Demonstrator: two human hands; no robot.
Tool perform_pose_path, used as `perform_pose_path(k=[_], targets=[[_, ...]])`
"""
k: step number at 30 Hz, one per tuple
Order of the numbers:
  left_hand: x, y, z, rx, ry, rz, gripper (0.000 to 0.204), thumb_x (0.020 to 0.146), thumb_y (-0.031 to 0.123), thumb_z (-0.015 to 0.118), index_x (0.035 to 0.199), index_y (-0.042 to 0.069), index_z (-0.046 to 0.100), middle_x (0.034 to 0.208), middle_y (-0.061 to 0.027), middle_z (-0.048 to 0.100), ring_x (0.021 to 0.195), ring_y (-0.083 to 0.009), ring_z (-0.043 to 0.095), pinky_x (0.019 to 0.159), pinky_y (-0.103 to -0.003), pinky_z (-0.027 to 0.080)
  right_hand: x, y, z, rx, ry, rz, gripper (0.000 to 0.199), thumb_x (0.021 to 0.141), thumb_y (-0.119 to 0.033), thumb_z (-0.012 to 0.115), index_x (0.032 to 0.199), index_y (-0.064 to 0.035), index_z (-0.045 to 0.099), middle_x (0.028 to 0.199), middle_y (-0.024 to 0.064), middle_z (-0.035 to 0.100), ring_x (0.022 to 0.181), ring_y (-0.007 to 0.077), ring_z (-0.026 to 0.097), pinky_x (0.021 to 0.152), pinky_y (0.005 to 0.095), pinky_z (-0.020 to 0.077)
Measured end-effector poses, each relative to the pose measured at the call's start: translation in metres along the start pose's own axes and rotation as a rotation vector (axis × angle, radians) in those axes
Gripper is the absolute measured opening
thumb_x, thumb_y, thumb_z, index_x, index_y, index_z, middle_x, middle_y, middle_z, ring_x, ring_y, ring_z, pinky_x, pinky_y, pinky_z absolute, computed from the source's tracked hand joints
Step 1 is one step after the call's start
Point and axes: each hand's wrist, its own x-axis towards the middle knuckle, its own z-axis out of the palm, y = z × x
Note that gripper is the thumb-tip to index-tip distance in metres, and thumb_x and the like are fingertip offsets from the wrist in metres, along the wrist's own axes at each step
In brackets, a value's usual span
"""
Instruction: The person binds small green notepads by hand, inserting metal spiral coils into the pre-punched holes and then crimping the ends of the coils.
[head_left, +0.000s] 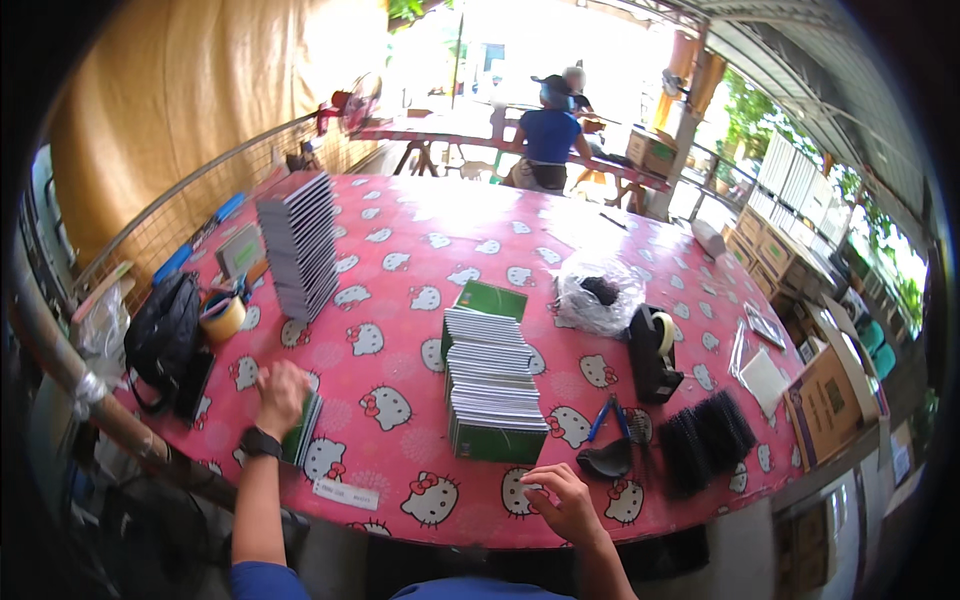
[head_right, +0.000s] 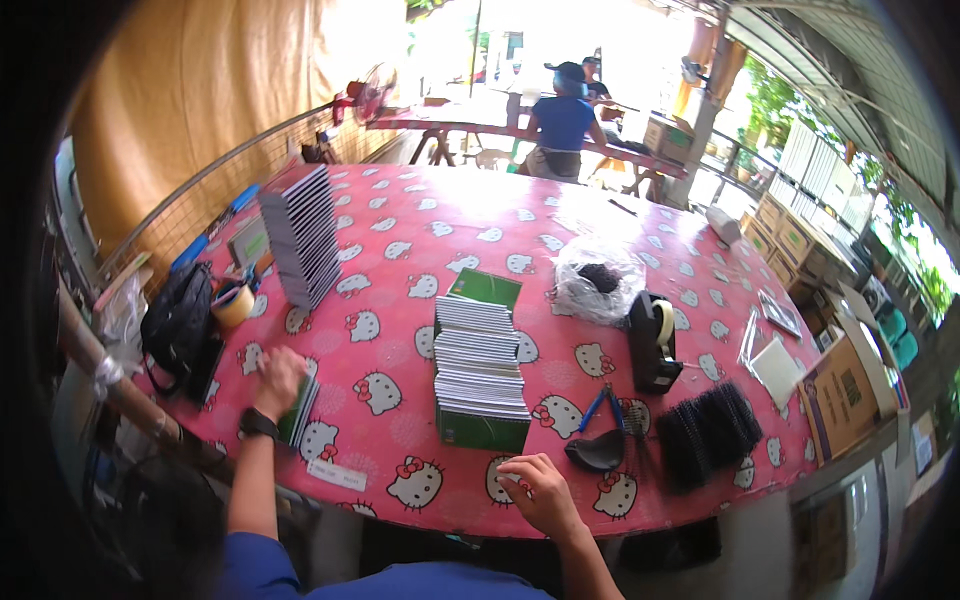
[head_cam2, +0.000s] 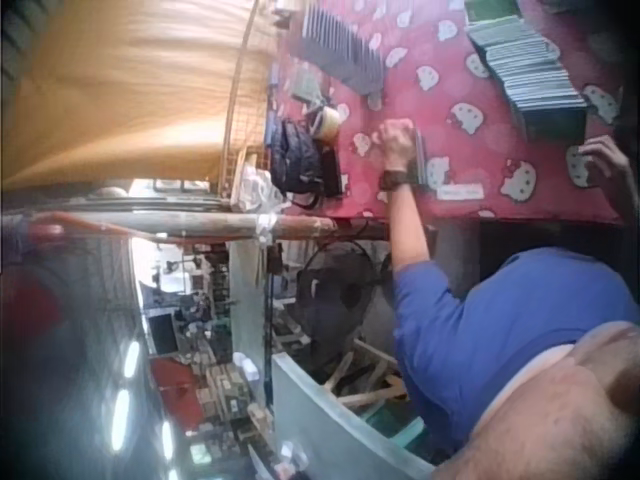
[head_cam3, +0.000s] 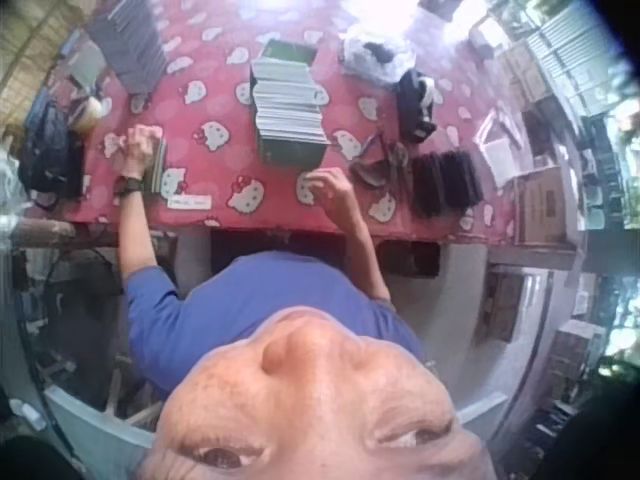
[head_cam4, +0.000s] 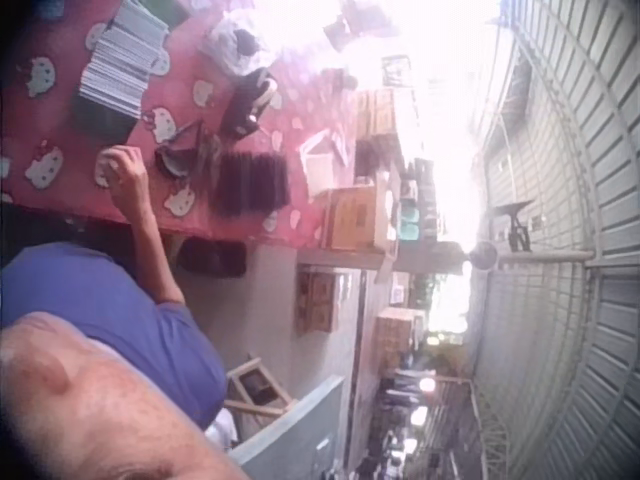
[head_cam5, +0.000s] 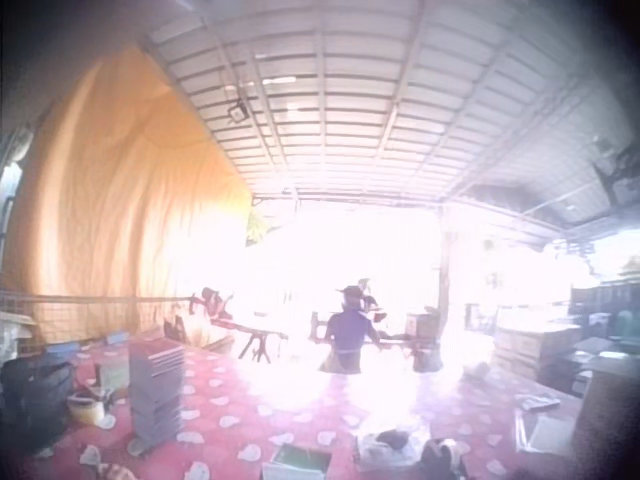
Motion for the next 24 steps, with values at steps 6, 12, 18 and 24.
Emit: perform_pose_path(k=[6, 12, 18, 24], targets=[[0.01, 0.036, -0.005, -0.329, 0.108, -0.062, 0.046, 0.095, 0.046, 0.041, 0.116, 0.009, 0.058, 0.119, -0.0108, 0.056, 0.117, -0.0294, 0.047, 0.103, -0.049, 0.027, 0.025, 0.041, 0.014, -0.476, 0.123, -0.159, 0.039, 0.076, -0.018, 0.07, 0.113, -0.0137, 0.059, 0.113, 0.0019, 0.058, 0.106, 0.0229, 0.05, 0.091, 0.0413, 0.0363], [0.001, 0.139, -0.056, -0.806, 0.28, 0.004, 0.051, 0.092, 0.048, 0.05, 0.117, 0.003, 0.055, 0.115, -0.0152, 0.056, 0.111, -0.0295, 0.051, 0.097, -0.044, 0.037, 0.053, 0.064, 0.018, -0.533, 0.164, -0.231, 0.037, 0.074, -0.017, 0.07, 0.109, -0.0142, 0.06, 0.1, 0.0015, 0.058, 0.098, 0.0215, 0.052, 0.088, 0.0389, 0.0365], [-0.016, 0.26, -0.062, -1.331, 0.423, -0.154, 0.052, 0.079, 0.017, 0.075, 0.121, 0.002, 0.049, 0.113, -0.0126, 0.056, 0.107, -0.0217, 0.054, 0.091, -0.038, 0.044, 0.045, 0.035, 0.014, -0.252, 0.156, -0.175, 0.022, 0.072, -0.007, 0.069, 0.092, -0.0103, 0.063, 0.085, 0.0024, 0.061, 0.084, 0.0245, 0.057, 0.079, 0.0372, 0.0434], [-0.062, 0.271, -0.018, -1.71, -0.052, -0.208, 0.031, 0.084, 0.005, 0.067, 0.11, 0.001, 0.051, 0.095, -0.0057, 0.061, 0.087, -0.0114, 0.059, 0.079, -0.025, 0.048, 0.002, 0.01, 0.024, 0.473, 0.24, 0.253, 0.012, 0.082, -0.01, 0.071, 0.092, -0.0057, 0.065, 0.084, 0.0023, 0.065, 0.073, 0.0096, 0.057, 0.066, 0.0252, 0.0468]])
